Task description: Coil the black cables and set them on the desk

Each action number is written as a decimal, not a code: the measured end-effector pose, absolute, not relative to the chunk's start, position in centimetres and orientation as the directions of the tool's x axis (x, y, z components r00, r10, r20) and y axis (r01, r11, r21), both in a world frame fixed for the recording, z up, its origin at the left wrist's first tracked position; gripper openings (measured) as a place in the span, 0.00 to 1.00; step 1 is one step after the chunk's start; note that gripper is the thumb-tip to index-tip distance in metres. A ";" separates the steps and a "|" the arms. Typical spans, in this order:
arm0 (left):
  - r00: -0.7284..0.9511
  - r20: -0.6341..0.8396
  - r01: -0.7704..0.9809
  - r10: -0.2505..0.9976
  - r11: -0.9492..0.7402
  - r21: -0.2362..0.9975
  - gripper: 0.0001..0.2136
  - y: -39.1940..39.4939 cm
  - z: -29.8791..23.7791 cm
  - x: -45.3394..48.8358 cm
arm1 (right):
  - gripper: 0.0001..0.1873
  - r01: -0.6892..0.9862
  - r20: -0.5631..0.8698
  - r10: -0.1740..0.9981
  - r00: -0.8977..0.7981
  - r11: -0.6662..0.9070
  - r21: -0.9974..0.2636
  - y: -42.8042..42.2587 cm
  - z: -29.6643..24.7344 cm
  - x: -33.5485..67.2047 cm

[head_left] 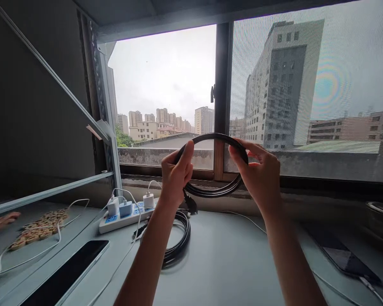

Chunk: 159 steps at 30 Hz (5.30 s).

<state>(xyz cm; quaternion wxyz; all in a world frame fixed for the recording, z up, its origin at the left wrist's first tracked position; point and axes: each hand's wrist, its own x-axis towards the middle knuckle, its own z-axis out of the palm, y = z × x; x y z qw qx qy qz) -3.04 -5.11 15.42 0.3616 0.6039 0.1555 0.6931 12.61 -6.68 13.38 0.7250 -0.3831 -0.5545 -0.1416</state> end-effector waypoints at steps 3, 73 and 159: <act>-0.119 0.733 -0.331 0.670 -0.723 0.607 0.26 -5.2 15.3 -2.6 | 0.13 0.557 0.897 0.187 0.400 0.727 -0.400 -7.4 13.6 11.9; 0.290 0.598 -0.276 0.747 -0.533 0.800 0.27 -8.4 14.4 -1.6 | 0.14 0.571 0.981 0.039 0.192 0.808 -0.144 -12.0 13.5 13.2; 0.334 0.574 0.524 0.748 -0.653 0.547 0.33 -6.2 13.1 -1.7 | 0.11 0.809 0.975 0.178 0.131 0.550 -0.208 -12.6 13.6 16.7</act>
